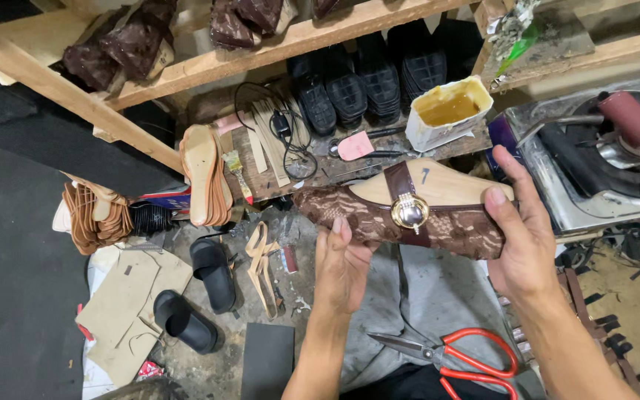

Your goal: The person holds a shoe upper on a wooden last and threads a brown patent leather strap through a gold ring buckle, pulling and positioning it across the shoe. They then fit a black rubber sole onto the bottom of the shoe, press it in place, and turn the shoe to check the fit from several sides.

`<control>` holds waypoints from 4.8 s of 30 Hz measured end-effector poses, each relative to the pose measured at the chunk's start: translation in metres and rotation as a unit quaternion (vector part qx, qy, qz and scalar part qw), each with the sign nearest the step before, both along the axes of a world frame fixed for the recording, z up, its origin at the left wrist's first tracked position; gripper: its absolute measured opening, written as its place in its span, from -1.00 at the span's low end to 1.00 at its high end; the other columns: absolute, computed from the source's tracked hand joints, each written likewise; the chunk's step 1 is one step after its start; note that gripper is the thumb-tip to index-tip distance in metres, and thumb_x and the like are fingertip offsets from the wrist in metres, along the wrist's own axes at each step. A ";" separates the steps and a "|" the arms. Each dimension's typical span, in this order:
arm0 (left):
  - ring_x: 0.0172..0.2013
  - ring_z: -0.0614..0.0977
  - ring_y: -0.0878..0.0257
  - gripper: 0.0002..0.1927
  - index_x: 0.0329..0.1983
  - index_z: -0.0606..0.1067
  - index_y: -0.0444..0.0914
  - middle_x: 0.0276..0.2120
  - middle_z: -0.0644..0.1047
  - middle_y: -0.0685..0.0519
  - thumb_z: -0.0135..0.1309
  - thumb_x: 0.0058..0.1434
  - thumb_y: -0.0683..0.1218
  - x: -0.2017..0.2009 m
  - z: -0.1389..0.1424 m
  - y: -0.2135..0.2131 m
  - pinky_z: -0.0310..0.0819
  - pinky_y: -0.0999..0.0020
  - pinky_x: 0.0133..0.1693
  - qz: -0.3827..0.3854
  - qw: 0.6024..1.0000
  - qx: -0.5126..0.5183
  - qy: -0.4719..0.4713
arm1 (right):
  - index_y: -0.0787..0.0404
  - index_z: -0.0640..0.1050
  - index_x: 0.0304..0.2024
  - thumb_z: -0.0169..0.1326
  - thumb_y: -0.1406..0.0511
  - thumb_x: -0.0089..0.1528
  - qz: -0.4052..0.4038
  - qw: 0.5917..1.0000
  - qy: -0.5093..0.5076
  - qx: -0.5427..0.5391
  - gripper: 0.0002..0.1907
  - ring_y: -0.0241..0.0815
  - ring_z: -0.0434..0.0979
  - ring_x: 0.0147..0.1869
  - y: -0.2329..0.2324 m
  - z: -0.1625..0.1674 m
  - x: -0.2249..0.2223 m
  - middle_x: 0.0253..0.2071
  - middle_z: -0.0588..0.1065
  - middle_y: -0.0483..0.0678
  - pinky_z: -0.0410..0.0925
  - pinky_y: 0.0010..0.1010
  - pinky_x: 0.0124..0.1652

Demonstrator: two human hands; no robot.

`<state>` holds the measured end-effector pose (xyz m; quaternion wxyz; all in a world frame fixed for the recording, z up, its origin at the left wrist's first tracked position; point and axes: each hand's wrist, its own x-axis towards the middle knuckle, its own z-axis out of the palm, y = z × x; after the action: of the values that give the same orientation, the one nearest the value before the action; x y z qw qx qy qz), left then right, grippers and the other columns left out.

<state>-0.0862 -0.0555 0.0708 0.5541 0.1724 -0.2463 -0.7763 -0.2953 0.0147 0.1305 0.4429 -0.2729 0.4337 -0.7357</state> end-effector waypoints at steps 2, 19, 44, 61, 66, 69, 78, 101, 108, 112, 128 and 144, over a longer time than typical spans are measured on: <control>0.24 0.48 0.11 -0.59 0.20 0.24 -0.23 0.23 0.42 0.00 0.01 0.42 0.03 -0.001 0.004 0.001 0.34 -0.04 0.28 0.002 1.000 0.005 -0.006 | 0.20 0.22 0.53 0.00 0.31 0.40 0.002 1.000 0.003 -0.006 -0.36 -0.21 0.52 0.16 -0.001 -0.001 -0.001 0.11 0.49 -0.01 0.41 -0.32 0.15; 0.19 0.46 0.21 -0.40 0.44 0.18 -0.29 0.23 0.41 -0.03 0.05 0.36 -0.29 -0.008 0.040 -0.008 0.30 0.21 0.26 0.139 0.988 -0.054 -0.035 | 0.25 0.22 0.39 -0.27 0.12 0.45 0.267 0.912 -0.304 0.071 -0.47 0.41 0.63 -0.04 0.000 -0.012 0.000 0.19 0.49 0.28 0.57 -0.19 -0.47; -0.07 0.56 0.21 -0.09 0.42 -0.01 -0.26 0.02 0.43 -0.10 0.25 0.11 -0.32 -0.037 0.058 0.015 0.55 0.37 -0.19 0.081 0.979 -0.061 -0.179 | 0.36 0.43 0.12 -0.31 0.11 0.46 0.198 0.931 -0.300 0.058 -0.52 0.04 0.66 -0.30 0.028 -0.024 0.033 -0.16 0.57 0.18 0.52 -0.28 -0.47; -0.20 0.45 0.34 -0.13 0.57 0.04 -0.17 0.15 0.42 0.00 0.25 0.31 -0.12 -0.017 0.037 -0.003 0.40 0.49 -0.19 0.021 0.993 -0.103 -0.055 | 0.12 0.19 0.42 -0.28 0.18 0.45 0.138 0.970 -0.199 -0.017 -0.51 -0.01 0.63 -0.39 0.023 -0.020 0.034 -0.01 0.57 0.16 0.42 -0.39 -0.62; 0.21 0.51 0.12 -0.25 0.50 0.04 -0.33 0.26 0.40 -0.07 0.12 0.39 -0.02 0.004 0.028 -0.014 0.50 0.05 0.15 0.053 0.996 -0.056 -0.032 | 0.10 -0.11 0.64 -0.17 0.35 0.54 0.114 0.975 0.089 -0.169 -0.32 -0.01 0.45 0.20 0.014 0.007 0.007 0.39 0.29 0.23 0.34 -0.38 0.02; 0.25 0.49 0.07 -0.22 0.52 -0.02 -0.33 0.28 0.37 -0.10 0.12 0.40 -0.07 0.004 0.026 -0.009 0.44 -0.01 0.25 0.049 0.997 -0.064 -0.011 | 0.32 -0.07 0.58 -0.18 0.31 0.41 -0.027 0.942 0.333 -0.042 -0.27 -0.02 -0.01 0.63 0.001 0.014 -0.004 0.63 -0.06 0.15 -0.03 -0.28 0.48; 0.31 0.41 0.04 -0.06 0.59 -0.05 -0.24 0.33 0.33 -0.14 0.16 0.25 -0.08 -0.001 0.022 0.000 0.30 -0.04 0.33 0.056 0.996 -0.069 0.030 | 0.31 0.02 0.57 -0.17 0.19 0.44 -0.004 0.945 0.325 -0.024 -0.29 -0.10 -0.17 0.73 -0.016 0.013 -0.011 0.65 -0.04 0.08 -0.22 -0.32 0.55; 0.35 0.35 0.03 -0.15 0.54 -0.03 -0.22 0.35 0.29 -0.15 0.11 0.27 -0.12 0.003 0.004 0.010 0.18 -0.03 0.38 0.129 0.989 -0.072 0.014 | 0.00 -0.09 0.62 -0.22 -0.09 0.41 0.117 0.990 0.071 0.021 -0.18 -0.17 0.53 0.14 -0.024 0.005 -0.015 0.30 0.41 0.14 0.29 -0.54 -0.46; 0.35 0.35 0.03 -0.11 0.56 -0.03 -0.24 0.35 0.30 -0.15 0.18 0.28 -0.08 0.001 0.005 0.012 0.17 -0.03 0.39 0.112 0.991 -0.073 0.032 | -0.01 -0.04 0.62 -0.17 -0.02 0.41 0.099 0.991 0.082 0.035 -0.20 -0.37 0.45 -0.29 -0.018 0.006 -0.015 0.10 0.46 -0.01 0.13 -0.55 -0.70; 0.38 0.35 0.04 -0.06 0.56 -0.04 -0.24 0.37 0.30 -0.14 0.24 0.27 -0.02 0.000 0.001 0.013 0.17 -0.04 0.42 0.107 0.988 -0.103 0.052 | -0.02 -0.03 0.71 -0.05 0.17 0.46 0.089 0.992 0.081 0.038 -0.19 -0.30 0.40 -0.31 -0.019 -0.004 -0.017 0.00 0.44 0.07 0.17 -0.50 -0.67; 0.16 0.48 -0.06 -0.06 0.40 0.14 -0.24 0.13 0.45 -0.10 0.39 0.05 0.03 0.006 0.017 -0.016 0.40 -0.07 0.21 0.033 0.982 -0.052 -0.180 | 0.08 -0.11 0.54 -0.07 0.29 0.33 0.062 0.980 0.166 0.094 -0.19 -0.06 0.49 0.21 0.004 -0.034 0.044 0.26 0.38 0.11 0.40 -0.23 0.11; -0.01 0.58 -0.08 -0.52 -0.03 0.55 -0.36 -0.06 0.53 -0.15 0.33 0.17 0.08 -0.028 0.009 -0.185 0.48 0.08 0.05 0.092 0.650 -0.336 -0.676 | 0.25 0.02 0.51 -0.14 0.34 0.36 -0.172 0.823 0.537 -0.062 -0.32 0.12 0.22 0.48 -0.008 -0.088 0.032 0.34 0.25 0.30 0.14 -0.15 0.42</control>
<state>-0.1146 -0.2404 0.0795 0.3232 0.4730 -0.7792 -0.2541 -0.2632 0.0063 0.0422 -0.0115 -0.5726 0.5967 -0.5621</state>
